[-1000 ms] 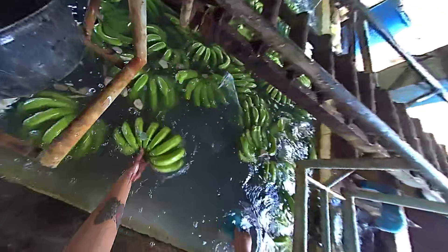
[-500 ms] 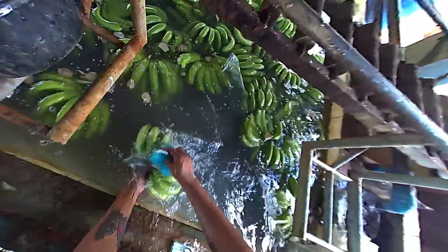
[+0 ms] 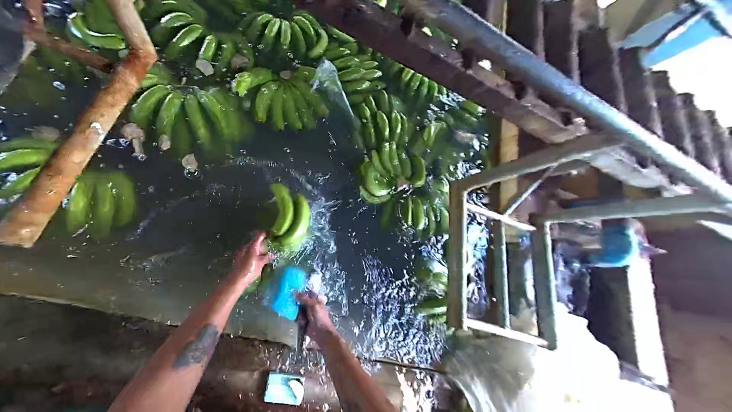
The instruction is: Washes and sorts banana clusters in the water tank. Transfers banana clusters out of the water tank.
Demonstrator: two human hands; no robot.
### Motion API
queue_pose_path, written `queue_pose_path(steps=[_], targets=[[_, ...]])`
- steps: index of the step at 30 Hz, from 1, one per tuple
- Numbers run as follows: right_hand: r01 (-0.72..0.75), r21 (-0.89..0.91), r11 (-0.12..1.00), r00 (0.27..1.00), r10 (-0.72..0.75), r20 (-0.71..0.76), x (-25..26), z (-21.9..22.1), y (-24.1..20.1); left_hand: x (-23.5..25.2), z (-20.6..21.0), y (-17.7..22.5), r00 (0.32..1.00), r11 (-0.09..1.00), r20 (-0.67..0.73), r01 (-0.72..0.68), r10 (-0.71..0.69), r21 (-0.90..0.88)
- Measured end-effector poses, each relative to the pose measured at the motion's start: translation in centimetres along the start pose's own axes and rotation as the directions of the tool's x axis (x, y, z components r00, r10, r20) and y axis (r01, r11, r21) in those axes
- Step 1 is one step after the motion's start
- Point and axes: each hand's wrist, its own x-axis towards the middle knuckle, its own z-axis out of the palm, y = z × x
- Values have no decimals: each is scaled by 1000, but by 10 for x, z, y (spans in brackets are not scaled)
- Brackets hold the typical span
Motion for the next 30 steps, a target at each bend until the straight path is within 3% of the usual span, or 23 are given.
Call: queue_pose_path(steps=[2,4,5,6,7,8,9,10,11,12,13,14,17,19,22,24,27,28,30], targets=[[241,-59,969,960,-229,159,-17,18,-37,-9,23,-1,996,997,60,-66,64,33],[503,-200,841,858,-459,230,-15,11,-75,-37,30,3,992,994,119,-58,46,98],[571,-296,766,820,-521,236,-9,-2,-91,-52,31,1,989,971,112,-121,99,208],[583,-391,712,810,-546,214,1,-18,-101,-64,35,-14,960,913,25,-273,278,304],[553,-484,678,820,-545,173,12,-34,-107,-69,42,-38,858,844,-165,-412,486,344],[478,-567,671,852,-511,114,23,-45,-107,-72,45,-51,787,847,-329,-428,521,316],[377,-634,675,890,-453,48,34,-50,-101,-73,49,-53,788,914,-466,-371,402,163],[294,-674,678,917,-400,-3,43,-49,-89,-71,51,-48,830,967,-529,-247,175,-68],[245,-688,683,931,-365,-30,48,-42,-72,-66,51,-38,864,940,-493,-83,-98,-332],[224,-696,682,941,-337,-27,50,-31,-55,-56,52,-30,846,832,-410,67,-340,-550],[236,-707,667,948,-317,17,50,-17,-42,-44,51,-22,809,738,-330,179,-486,-651],[275,-720,637,948,-303,94,49,-1,-33,-34,49,-19,802,702,-270,241,-533,-670],[386,-791,475,914,-317,255,51,28,-55,-22,38,-11,869,786,-201,281,-452,-550],[354,-798,487,889,-440,126,69,22,-80,-16,33,-9,889,751,-176,235,-423,-617],[301,-715,631,834,-538,-123,83,18,-96,-8,24,2,912,723,-99,245,-398,-646],[369,-697,615,833,-552,-46,71,31,-85,1,18,8,904,726,-62,298,-423,-619],[476,-752,456,838,-495,229,52,42,-76,4,15,17,883,756,-32,381,-468,-532],[477,-775,414,828,-508,238,58,37,-83,2,15,18,889,759,-28,374,-458,-533],[419,-794,440,810,-577,108,80,20,-100,-4,16,16,916,778,-52,307,-399,-548]])
